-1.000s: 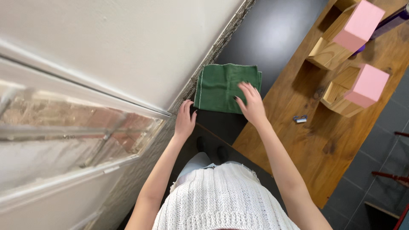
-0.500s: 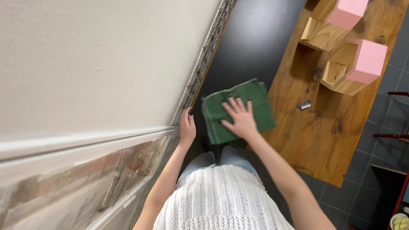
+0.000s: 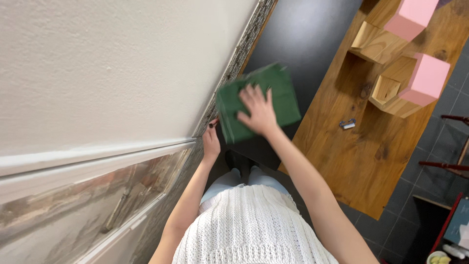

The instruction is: The person wipes a black shelf and several wooden hexagonal structures using a green cloth.

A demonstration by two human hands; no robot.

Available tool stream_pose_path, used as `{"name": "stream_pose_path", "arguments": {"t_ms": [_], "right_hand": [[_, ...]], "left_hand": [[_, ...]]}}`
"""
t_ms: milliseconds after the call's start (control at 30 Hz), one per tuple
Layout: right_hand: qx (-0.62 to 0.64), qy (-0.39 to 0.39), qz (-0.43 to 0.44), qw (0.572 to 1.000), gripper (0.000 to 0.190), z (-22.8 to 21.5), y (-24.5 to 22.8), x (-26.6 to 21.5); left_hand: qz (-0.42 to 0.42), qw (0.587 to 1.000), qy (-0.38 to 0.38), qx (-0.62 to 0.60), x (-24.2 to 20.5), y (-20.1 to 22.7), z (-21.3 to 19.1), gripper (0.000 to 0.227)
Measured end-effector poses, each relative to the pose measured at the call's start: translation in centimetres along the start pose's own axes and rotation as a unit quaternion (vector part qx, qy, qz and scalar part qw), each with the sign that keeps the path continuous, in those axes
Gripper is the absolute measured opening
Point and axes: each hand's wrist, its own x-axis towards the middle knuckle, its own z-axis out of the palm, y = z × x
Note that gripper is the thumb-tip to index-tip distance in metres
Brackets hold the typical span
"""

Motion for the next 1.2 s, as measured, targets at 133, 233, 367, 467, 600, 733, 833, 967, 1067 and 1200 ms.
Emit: {"name": "stream_pose_path", "arguments": {"t_ms": [133, 233, 367, 467, 600, 733, 833, 967, 1067, 1200], "right_hand": [[-0.025, -0.088, -0.129, 0.987, 0.080, -0.1, 1.0, -7.3], [-0.022, -0.080, -0.102, 0.991, 0.078, -2.1, 6.5, -7.0], [-0.025, 0.011, 0.006, 1.000, 0.071, -2.6, 13.0, -0.8], [-0.038, 0.025, 0.046, 0.998, 0.073, -0.8, 12.6, 4.6], [-0.008, 0.047, -0.001, 0.999, 0.071, -0.8, 3.9, 4.1], [0.023, -0.093, -0.132, 0.987, 0.071, -1.6, -1.2, -4.6], [-0.019, -0.115, -0.177, 0.977, 0.077, -1.0, 2.8, -9.1], [-0.005, -0.064, -0.067, 0.996, 0.071, -4.0, 9.0, -5.8], [-0.018, 0.042, -0.005, 0.999, 0.064, -2.9, 14.0, 0.6], [-0.047, 0.042, 0.069, 0.996, 0.072, -0.7, 11.3, 6.0]], "left_hand": [[-0.035, 0.996, 0.043, -0.069, -0.2, -1.0, 0.5, 0.056], [-0.042, 0.993, 0.048, -0.098, -0.9, 0.0, 0.6, 0.062], [-0.049, 0.989, 0.053, -0.130, -2.1, -0.3, 0.9, 0.059], [-0.051, 0.989, 0.051, -0.126, -2.0, -0.4, 0.7, 0.055], [-0.058, 0.990, 0.071, -0.105, -2.3, -1.1, 1.0, 0.053], [-0.050, 0.994, 0.071, -0.068, -2.0, -2.7, 1.0, 0.052], [-0.022, 0.997, 0.066, -0.035, -2.6, -0.6, 0.3, 0.049], [0.020, 0.999, 0.049, -0.008, -3.7, 2.1, 0.3, 0.042], [0.018, 0.999, 0.040, -0.030, -4.5, 2.1, -0.2, 0.044], [0.024, 0.999, 0.029, -0.011, -5.2, 2.2, -0.5, 0.044]]}}
